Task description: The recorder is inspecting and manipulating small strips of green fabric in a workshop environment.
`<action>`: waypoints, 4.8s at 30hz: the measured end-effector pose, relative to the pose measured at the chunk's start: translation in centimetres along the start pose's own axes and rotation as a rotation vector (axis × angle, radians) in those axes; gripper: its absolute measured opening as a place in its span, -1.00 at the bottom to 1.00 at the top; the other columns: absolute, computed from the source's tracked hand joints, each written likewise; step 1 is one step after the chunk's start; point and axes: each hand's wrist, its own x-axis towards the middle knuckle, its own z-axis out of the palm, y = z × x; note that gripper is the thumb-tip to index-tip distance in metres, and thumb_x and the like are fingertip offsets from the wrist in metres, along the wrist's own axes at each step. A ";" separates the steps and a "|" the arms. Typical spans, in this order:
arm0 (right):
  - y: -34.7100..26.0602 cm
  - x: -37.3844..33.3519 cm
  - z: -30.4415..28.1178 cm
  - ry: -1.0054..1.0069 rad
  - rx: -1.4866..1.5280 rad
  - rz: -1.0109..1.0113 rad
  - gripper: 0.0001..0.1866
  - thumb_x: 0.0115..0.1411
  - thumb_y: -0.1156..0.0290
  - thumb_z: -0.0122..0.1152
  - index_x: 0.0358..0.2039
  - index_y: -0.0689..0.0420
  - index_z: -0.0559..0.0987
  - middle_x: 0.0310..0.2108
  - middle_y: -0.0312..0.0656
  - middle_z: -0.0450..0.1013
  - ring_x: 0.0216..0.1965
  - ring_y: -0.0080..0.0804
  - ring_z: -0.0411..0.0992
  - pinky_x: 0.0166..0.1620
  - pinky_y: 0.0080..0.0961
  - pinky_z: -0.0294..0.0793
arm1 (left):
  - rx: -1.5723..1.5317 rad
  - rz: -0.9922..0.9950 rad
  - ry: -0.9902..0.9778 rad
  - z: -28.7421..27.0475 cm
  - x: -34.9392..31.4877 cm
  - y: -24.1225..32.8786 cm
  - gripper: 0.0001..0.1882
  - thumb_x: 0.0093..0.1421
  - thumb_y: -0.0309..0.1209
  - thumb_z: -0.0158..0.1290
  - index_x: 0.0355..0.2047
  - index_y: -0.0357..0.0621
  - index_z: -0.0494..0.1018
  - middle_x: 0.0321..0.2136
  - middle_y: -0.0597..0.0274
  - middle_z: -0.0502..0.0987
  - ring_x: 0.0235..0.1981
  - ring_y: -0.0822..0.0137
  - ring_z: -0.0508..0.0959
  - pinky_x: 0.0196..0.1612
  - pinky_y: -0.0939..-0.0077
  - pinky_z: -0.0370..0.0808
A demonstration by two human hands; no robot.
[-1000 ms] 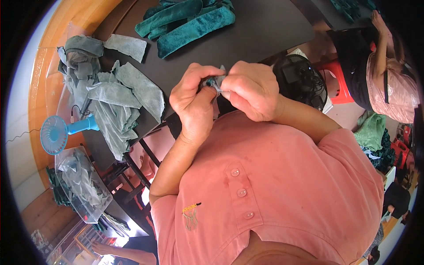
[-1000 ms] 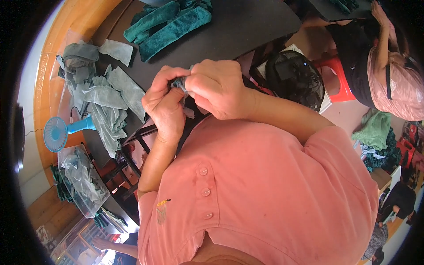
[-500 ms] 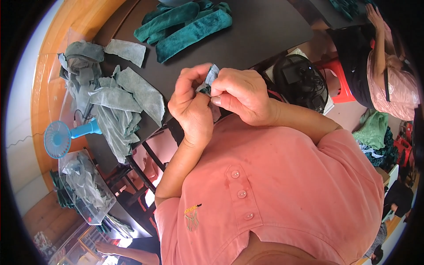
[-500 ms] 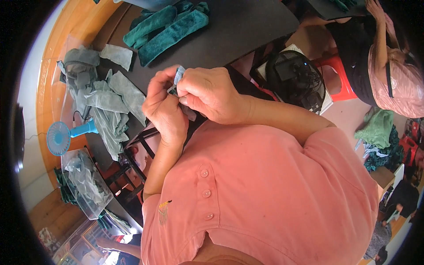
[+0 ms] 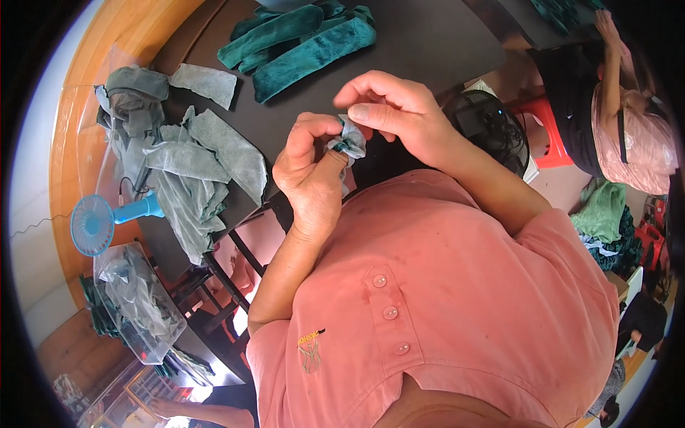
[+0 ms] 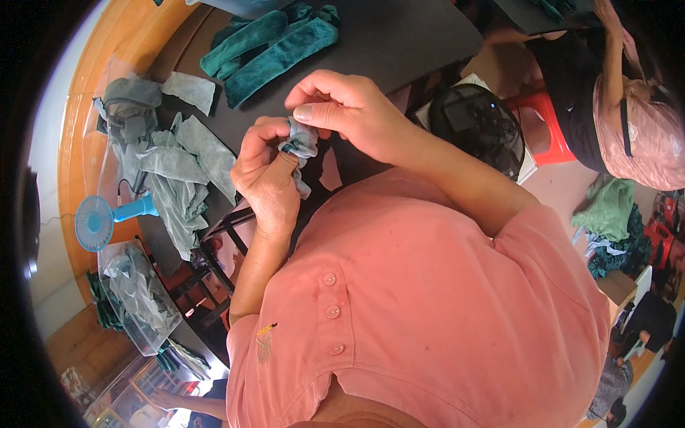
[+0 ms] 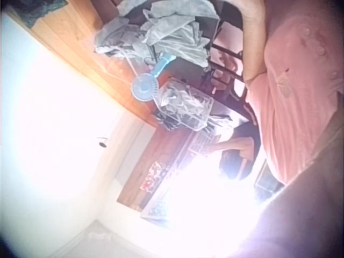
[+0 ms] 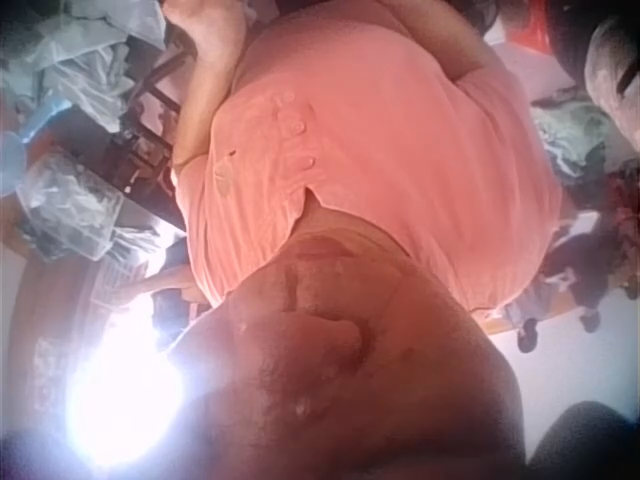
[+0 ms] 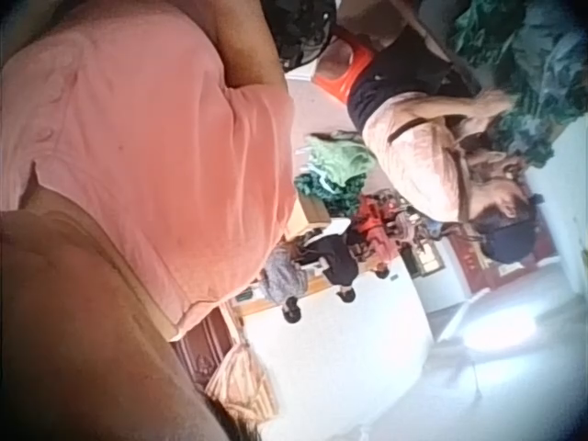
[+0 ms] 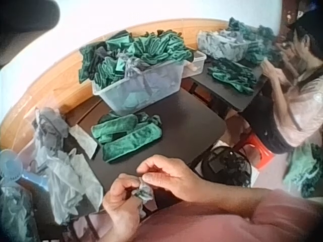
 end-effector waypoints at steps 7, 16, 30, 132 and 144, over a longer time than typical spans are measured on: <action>-0.7 0.1 -1.4 -0.131 -0.169 0.148 -0.89 0.19 0.43 0.21 -0.35 0.19 0.50 -0.46 -0.37 0.45 -0.48 -0.70 0.37 -0.50 -0.67 0.28 | 0.055 0.115 -0.012 -0.3 0.3 -0.1 -0.70 -0.06 -0.87 -0.05 -0.37 -0.28 0.46 -0.41 0.33 0.44 -0.49 0.60 0.38 -0.48 0.74 0.29; -0.1 -0.1 -0.1 -0.044 -0.693 -0.658 -0.80 -0.09 0.66 0.26 -0.41 0.17 0.48 -0.47 -0.20 0.39 -0.47 -0.24 0.42 -0.47 -0.42 0.38 | 0.004 0.082 -0.049 -0.2 0.1 0.9 -0.66 -0.05 -0.85 -0.04 -0.28 -0.31 0.53 -0.41 0.32 0.46 -0.50 0.58 0.40 -0.50 0.74 0.29; 0.3 -0.2 2.9 0.118 -0.638 -0.672 -0.63 -0.23 0.67 0.20 -0.31 0.16 0.51 -0.51 -0.21 0.43 -0.53 -0.23 0.42 -0.49 -0.39 0.40 | 0.015 0.158 0.211 0.2 0.5 -0.2 -0.77 0.01 -0.82 -0.04 -0.38 -0.29 0.50 -0.43 0.35 0.44 -0.50 0.60 0.38 -0.46 0.72 0.32; -2.1 -1.1 -1.1 -0.515 -0.484 -0.452 -0.75 0.06 0.60 0.14 -0.21 0.31 0.59 -0.38 -0.02 0.54 -0.42 -0.30 0.45 -0.40 -0.49 0.44 | -1.564 -0.641 -0.542 -0.2 -5.0 -2.6 -0.68 0.43 -0.24 -0.25 0.08 -0.11 0.24 -0.36 -0.19 0.58 -0.89 0.44 0.21 -0.79 0.58 0.14; 0.5 -2.0 -1.4 -0.672 -0.664 -0.440 -0.52 0.01 0.40 0.35 -0.05 0.28 0.45 -0.41 -0.09 0.53 -0.51 -0.18 0.49 -0.41 -0.40 0.47 | -1.577 -0.622 -0.695 -1.2 -5.3 -2.4 -0.69 0.36 -0.35 -0.17 -0.04 -0.34 0.36 -0.52 -0.24 0.54 -0.90 0.48 0.17 -0.81 0.57 0.13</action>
